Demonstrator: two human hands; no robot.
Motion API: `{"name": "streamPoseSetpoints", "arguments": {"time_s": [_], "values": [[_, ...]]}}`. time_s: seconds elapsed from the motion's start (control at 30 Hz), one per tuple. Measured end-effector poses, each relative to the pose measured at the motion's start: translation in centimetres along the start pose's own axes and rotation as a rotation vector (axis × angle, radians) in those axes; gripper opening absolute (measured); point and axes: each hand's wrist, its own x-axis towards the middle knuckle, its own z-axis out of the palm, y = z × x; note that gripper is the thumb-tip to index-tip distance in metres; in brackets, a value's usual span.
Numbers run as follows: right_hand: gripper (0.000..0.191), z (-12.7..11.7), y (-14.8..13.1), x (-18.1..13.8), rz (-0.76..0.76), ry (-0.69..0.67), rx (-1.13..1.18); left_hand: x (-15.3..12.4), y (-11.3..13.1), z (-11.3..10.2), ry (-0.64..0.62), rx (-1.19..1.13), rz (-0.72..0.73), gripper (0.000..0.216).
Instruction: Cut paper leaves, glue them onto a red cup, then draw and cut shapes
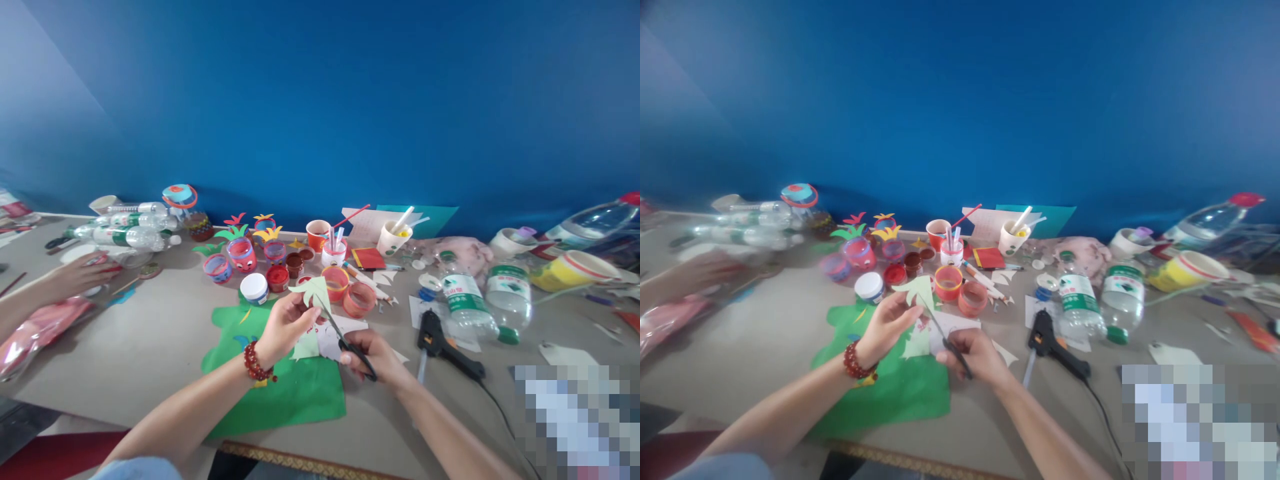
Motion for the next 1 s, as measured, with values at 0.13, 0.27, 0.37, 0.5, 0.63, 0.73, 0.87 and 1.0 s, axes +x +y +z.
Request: {"name": "streamPoseSetpoints", "arguments": {"time_s": [0.13, 0.27, 0.37, 0.5, 0.63, 0.73, 0.87, 1.0], "values": [[0.062, -0.1, 0.5, 0.1, -0.023, 0.004, -0.025, 0.0, 0.0, 0.0, 0.001, 0.002, 0.003, 0.031], [0.063, 0.0, 0.4, 0.1, -0.019, 0.011, -0.01, 0.0, -0.1, 0.0, 0.005, 0.012, 0.001, 0.031], [0.063, 0.2, 0.0, 0.0, -0.012, -0.002, 0.012, -0.1, -0.2, 0.0, 0.007, 0.011, 0.002, 0.031], [0.063, 0.4, -0.5, -0.1, -0.005, -0.019, 0.034, -0.1, -0.3, 0.1, -0.012, -0.015, 0.0, 0.031], [0.063, 0.5, -0.7, -0.2, -0.002, -0.01, 0.039, -0.2, -0.5, 0.1, -0.023, -0.035, 0.004, 0.029], [0.064, 0.6, -0.8, -0.2, -0.003, -0.019, 0.032, -0.2, -0.6, 0.1, -0.023, -0.041, 0.003, 0.028], [0.064, 0.6, -0.8, -0.1, -0.012, -0.007, 0.022, -0.2, -0.5, 0.1, -0.016, -0.042, 0.002, 0.027], [0.064, 0.6, -0.6, -0.2, -0.007, 0.002, 0.02, -0.2, -0.3, 0.2, -0.017, -0.034, -0.001, 0.028]]}}
